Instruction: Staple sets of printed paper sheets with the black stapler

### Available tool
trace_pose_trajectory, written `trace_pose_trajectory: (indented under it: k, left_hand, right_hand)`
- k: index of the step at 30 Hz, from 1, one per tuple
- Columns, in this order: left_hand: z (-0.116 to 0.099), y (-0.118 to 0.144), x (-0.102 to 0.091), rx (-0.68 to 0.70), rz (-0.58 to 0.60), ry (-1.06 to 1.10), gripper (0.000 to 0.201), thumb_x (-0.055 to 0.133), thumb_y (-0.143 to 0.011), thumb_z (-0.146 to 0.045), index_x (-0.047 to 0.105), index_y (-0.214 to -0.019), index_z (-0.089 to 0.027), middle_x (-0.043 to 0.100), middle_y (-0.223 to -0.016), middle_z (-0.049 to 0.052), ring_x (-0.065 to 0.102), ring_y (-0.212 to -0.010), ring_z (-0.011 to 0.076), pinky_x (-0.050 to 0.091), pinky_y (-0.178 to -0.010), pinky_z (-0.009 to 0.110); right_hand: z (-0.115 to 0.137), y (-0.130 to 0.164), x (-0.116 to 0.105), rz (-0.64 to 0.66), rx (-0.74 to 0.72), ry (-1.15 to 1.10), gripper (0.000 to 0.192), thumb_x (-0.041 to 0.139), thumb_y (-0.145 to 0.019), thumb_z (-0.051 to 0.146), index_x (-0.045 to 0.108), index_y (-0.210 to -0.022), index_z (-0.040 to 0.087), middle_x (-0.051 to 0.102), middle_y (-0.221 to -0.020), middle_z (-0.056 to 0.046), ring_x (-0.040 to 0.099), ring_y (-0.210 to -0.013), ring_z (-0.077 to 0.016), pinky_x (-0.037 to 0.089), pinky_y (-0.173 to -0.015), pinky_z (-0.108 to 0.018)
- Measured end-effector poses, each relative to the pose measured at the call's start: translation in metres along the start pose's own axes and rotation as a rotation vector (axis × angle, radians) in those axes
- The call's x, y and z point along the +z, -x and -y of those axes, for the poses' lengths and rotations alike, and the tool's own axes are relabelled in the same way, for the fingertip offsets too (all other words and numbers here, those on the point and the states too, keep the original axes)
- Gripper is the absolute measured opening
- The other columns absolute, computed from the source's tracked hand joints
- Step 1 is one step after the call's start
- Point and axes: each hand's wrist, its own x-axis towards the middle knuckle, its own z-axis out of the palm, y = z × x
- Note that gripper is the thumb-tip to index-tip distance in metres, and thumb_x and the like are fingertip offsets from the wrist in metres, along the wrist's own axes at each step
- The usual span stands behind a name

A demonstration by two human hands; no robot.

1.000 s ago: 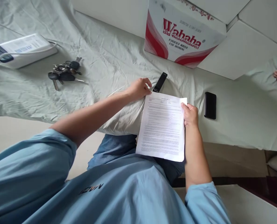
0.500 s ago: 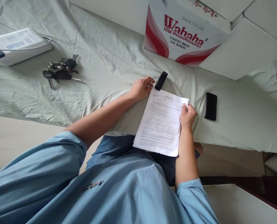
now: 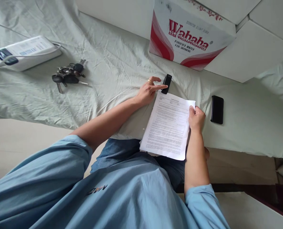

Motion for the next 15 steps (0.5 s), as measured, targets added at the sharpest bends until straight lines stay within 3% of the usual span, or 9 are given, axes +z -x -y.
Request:
trace_pose_trajectory:
  k: [10, 15]
  left_hand:
    - [-0.012, 0.001, -0.002, -0.021, 0.054, -0.056, 0.050, 0.055, -0.107, -0.018, 0.089, -0.140, -0.030, 0.072, -0.152, 0.012, 0.061, -0.145, 0.0340, 0.060, -0.105, 0.043]
    - [-0.012, 0.000, -0.004, -0.033, 0.053, -0.059, 0.056, 0.050, -0.104, -0.015, 0.090, -0.142, -0.027, 0.079, -0.138, 0.014, 0.066, -0.138, 0.0329, 0.061, -0.106, 0.043]
  right_hand:
    - [-0.010, -0.003, 0.001, 0.010, 0.007, -0.037, 0.062, 0.073, -0.104, 0.049, 0.029, -0.065, 0.030, 0.026, -0.061, 0.009, 0.027, -0.066, -0.0138, 0.022, -0.067, -0.036]
    - [-0.012, -0.003, 0.000, 0.019, 0.009, -0.079, 0.069, 0.074, -0.102, 0.070, 0.032, -0.064, 0.030, 0.028, -0.059, 0.009, 0.028, -0.064, -0.0136, 0.024, -0.065, -0.035]
